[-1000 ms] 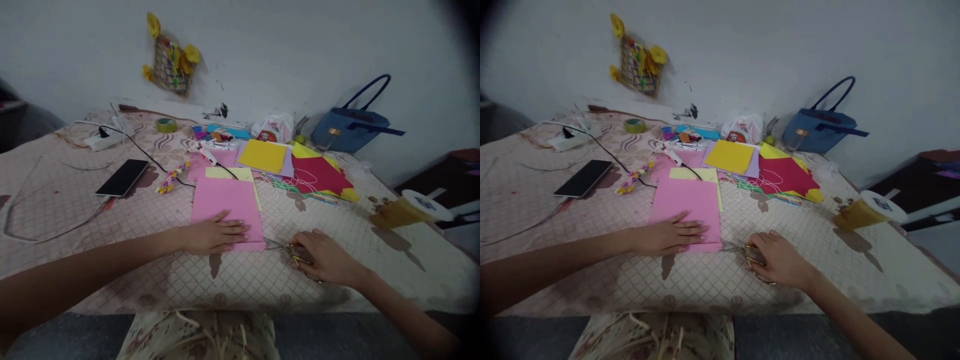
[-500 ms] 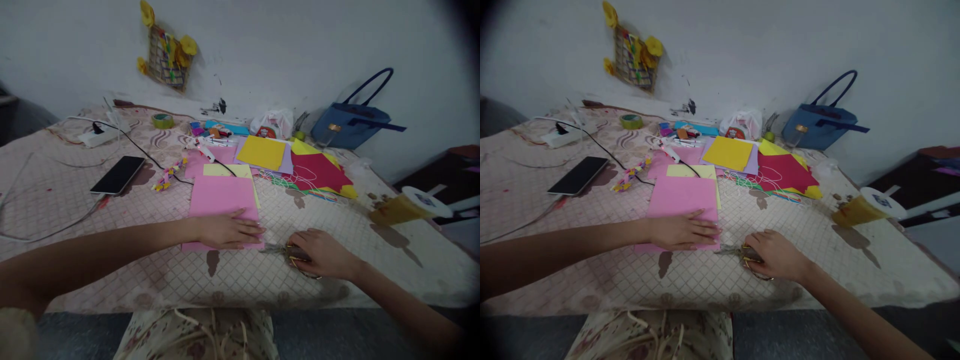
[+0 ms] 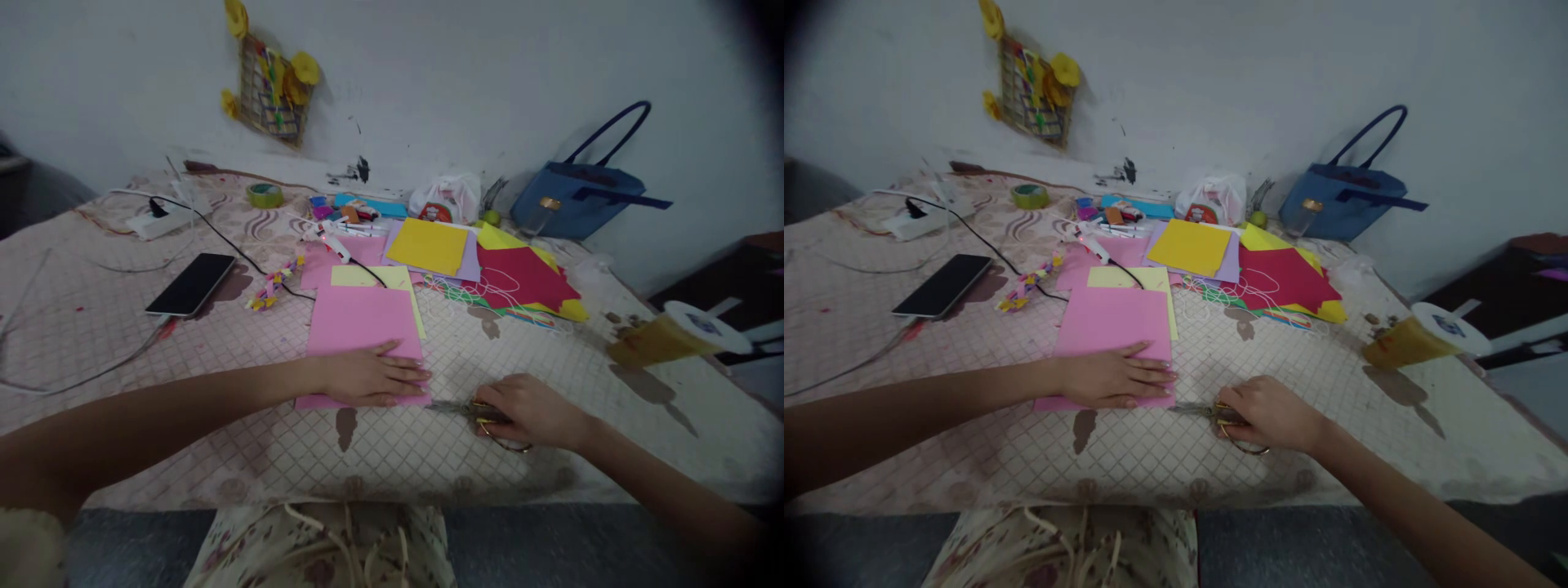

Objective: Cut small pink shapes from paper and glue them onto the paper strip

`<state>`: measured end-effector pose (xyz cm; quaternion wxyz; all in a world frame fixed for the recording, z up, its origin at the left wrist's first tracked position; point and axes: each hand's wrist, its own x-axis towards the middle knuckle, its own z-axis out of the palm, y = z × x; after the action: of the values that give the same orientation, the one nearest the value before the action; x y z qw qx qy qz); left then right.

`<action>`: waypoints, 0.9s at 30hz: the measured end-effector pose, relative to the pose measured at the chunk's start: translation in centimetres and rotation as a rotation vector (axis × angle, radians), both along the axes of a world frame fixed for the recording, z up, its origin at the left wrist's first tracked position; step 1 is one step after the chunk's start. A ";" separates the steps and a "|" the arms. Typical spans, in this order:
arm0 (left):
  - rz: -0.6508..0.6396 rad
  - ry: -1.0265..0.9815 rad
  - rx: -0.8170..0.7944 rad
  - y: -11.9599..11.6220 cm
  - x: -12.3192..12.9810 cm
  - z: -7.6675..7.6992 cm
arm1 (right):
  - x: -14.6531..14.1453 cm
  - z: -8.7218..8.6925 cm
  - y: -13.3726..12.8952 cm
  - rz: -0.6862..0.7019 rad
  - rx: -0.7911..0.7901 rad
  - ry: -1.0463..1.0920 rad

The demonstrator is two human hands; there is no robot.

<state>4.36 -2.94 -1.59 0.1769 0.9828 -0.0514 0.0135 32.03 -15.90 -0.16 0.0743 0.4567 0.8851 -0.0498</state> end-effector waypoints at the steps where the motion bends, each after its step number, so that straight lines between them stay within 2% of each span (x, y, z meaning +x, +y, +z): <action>1: 0.003 -0.001 -0.003 0.0 0.0 -0.1 | 0.1 -0.1 0.0 0.001 0.003 0.000; 9: -0.029 -0.040 0.054 0.2 -0.1 -0.5 | 0.6 0.0 0.2 0.033 0.001 -0.018; 21: 0.008 -0.009 0.135 0.5 0.5 -1.0 | 0.6 0.1 0.6 0.069 0.032 -0.018; 27: -0.007 -0.021 0.150 0.3 0.4 -0.8 | 0.5 0.1 0.7 0.077 0.034 -0.015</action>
<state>4.75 -2.59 -2.38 0.1024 0.9929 -0.0575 0.0192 32.57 -15.20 -0.01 0.0749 0.4238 0.9022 -0.0283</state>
